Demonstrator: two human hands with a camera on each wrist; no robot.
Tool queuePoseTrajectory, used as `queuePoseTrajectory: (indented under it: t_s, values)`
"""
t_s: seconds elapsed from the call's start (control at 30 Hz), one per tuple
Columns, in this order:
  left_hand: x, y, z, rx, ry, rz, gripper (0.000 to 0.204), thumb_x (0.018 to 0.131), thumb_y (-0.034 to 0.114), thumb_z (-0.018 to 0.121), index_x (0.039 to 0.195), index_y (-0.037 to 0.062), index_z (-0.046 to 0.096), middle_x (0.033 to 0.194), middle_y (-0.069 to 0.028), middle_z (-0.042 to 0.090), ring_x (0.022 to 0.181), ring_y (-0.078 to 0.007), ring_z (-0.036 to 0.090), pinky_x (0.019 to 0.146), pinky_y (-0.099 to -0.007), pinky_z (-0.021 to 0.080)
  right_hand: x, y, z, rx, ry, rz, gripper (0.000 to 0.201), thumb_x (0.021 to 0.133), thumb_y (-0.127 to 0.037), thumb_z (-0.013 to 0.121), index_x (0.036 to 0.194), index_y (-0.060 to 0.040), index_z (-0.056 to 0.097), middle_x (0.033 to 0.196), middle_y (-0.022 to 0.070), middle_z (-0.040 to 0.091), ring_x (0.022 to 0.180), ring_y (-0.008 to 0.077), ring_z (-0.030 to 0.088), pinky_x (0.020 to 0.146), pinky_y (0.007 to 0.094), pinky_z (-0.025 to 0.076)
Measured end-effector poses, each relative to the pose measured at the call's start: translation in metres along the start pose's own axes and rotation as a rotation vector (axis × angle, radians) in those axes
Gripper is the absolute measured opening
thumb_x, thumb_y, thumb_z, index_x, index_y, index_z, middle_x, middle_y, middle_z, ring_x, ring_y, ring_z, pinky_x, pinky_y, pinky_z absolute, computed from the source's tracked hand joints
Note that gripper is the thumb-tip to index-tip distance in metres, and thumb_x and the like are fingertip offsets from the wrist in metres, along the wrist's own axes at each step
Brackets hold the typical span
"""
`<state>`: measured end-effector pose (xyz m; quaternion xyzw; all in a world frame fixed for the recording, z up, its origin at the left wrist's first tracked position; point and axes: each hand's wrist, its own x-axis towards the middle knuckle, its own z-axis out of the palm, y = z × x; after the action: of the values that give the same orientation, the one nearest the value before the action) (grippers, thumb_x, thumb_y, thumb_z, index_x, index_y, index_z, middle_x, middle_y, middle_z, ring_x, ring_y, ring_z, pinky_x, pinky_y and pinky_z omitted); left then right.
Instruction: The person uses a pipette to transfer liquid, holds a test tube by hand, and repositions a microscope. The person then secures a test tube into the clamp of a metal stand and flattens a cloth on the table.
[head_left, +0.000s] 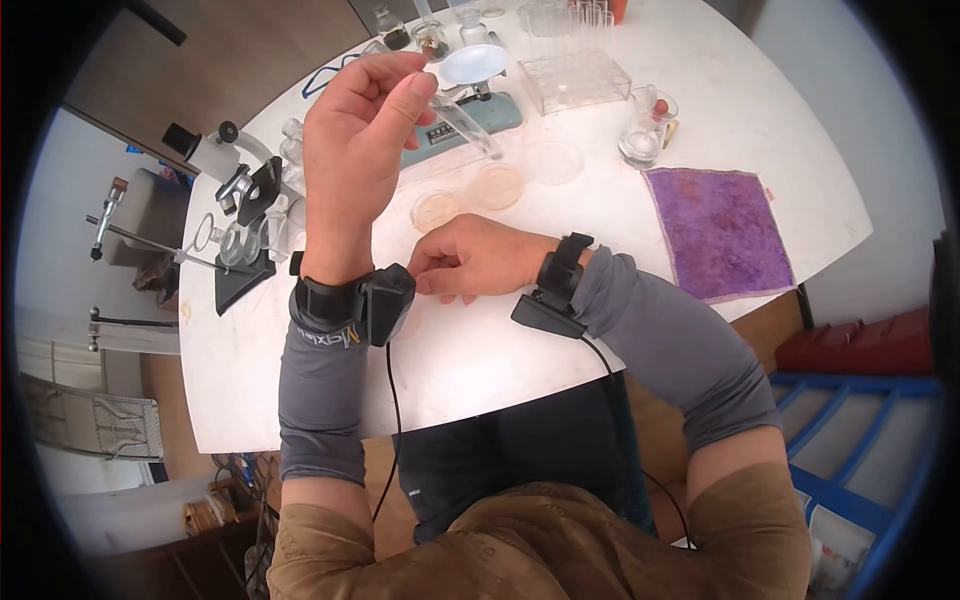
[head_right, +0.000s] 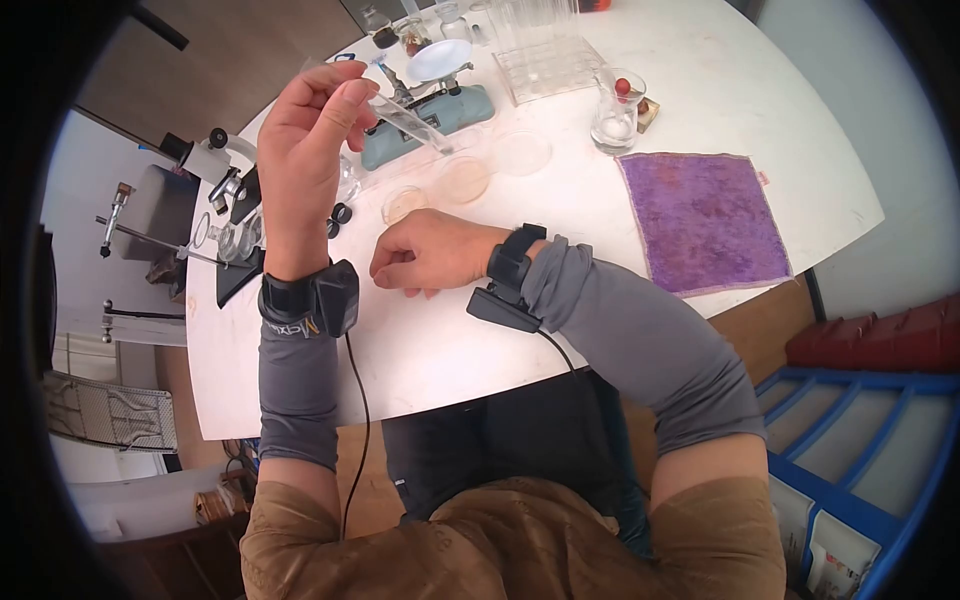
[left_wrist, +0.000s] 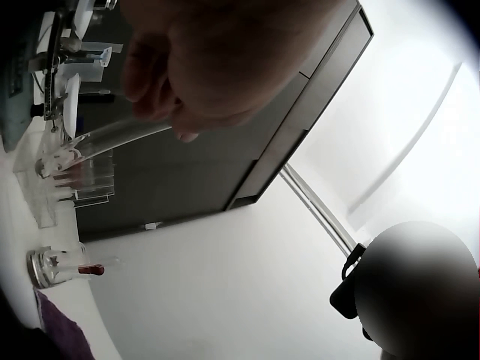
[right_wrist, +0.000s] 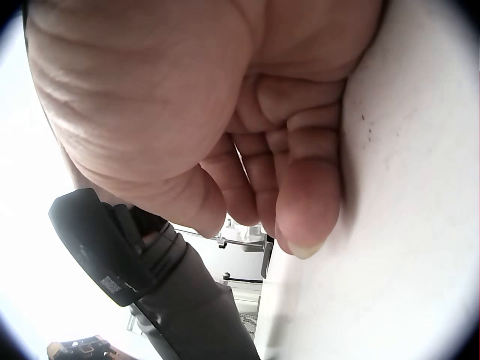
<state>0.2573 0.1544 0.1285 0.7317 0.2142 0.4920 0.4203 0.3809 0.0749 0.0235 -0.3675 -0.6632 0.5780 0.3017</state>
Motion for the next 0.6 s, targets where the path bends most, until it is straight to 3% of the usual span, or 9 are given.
queuePoseTrajectory:
  t_s: [0.6]
  values:
    - [0.0002,-0.0027,-0.0041,0.076,0.086,-0.088,0.024,0.099,0.016,0.077,0.114,-0.002,0.072,0.092,-0.0018,0.072,0.08,-0.0077,0.066,0.063,-0.0221,0.048,-0.0019,0.0001,-0.0026,0.025,-0.034,0.017,0.027,0.102,-0.021,0.069,0.117,0.0004,0.073,0.094,0.0055,0.074,0.083,0.013,0.072,0.068,0.0295,0.061]
